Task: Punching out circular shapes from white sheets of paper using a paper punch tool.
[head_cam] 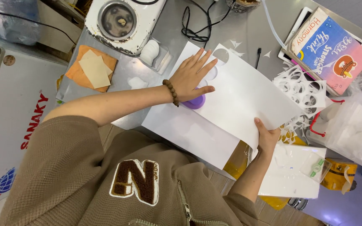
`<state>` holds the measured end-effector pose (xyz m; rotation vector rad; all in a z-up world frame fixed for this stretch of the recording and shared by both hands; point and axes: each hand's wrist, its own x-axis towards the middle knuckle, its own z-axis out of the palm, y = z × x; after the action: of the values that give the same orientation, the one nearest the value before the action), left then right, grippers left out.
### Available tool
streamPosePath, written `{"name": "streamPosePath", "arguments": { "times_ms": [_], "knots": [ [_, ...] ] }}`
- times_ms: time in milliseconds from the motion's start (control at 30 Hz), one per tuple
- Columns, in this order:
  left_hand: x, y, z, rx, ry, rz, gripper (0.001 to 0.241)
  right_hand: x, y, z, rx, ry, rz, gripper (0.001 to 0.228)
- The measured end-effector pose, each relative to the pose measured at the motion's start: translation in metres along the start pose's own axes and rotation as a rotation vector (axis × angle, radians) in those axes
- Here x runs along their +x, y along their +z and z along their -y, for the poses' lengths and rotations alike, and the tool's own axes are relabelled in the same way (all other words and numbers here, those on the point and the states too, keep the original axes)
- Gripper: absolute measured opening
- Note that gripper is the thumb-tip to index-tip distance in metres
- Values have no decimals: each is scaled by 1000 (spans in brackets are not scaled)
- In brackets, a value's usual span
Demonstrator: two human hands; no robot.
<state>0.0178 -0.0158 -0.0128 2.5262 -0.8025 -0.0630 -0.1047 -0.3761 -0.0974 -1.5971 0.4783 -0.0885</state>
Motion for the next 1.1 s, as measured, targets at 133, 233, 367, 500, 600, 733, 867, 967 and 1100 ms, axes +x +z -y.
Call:
{"name": "streamPosePath", "arguments": {
  "times_ms": [133, 233, 367, 500, 600, 733, 867, 967, 1100],
  "knots": [
    [-4, 2, 4, 15, 14, -23, 83, 4, 0, -2, 58, 15, 14, 42],
    [-6, 7, 13, 33, 21, -17, 66, 8, 0, -5, -46, -35, 10, 44],
    [-12, 12, 21, -12, 9, -66, 60, 11, -4, -5, -4, 6, 19, 44],
    [-12, 10, 18, -88, 31, -94, 60, 9, -2, -2, -7, 12, 23, 47],
    [-4, 9, 10, -8, -9, -63, 64, 8, -3, -6, 15, 1, 14, 45],
    [5, -12, -8, 47, 128, -112, 72, 2, -28, -8, -21, -4, -24, 43],
    [-15, -35, -16, -80, 117, -380, 58, -23, -71, -14, 54, -59, -105, 42],
    [-47, -39, -33, -301, 70, -497, 30, -54, -87, -8, 51, -134, -219, 39],
    [-92, 15, -66, -713, -233, -84, 16, -92, -62, 4, 161, -289, -439, 35]
  ]
}}
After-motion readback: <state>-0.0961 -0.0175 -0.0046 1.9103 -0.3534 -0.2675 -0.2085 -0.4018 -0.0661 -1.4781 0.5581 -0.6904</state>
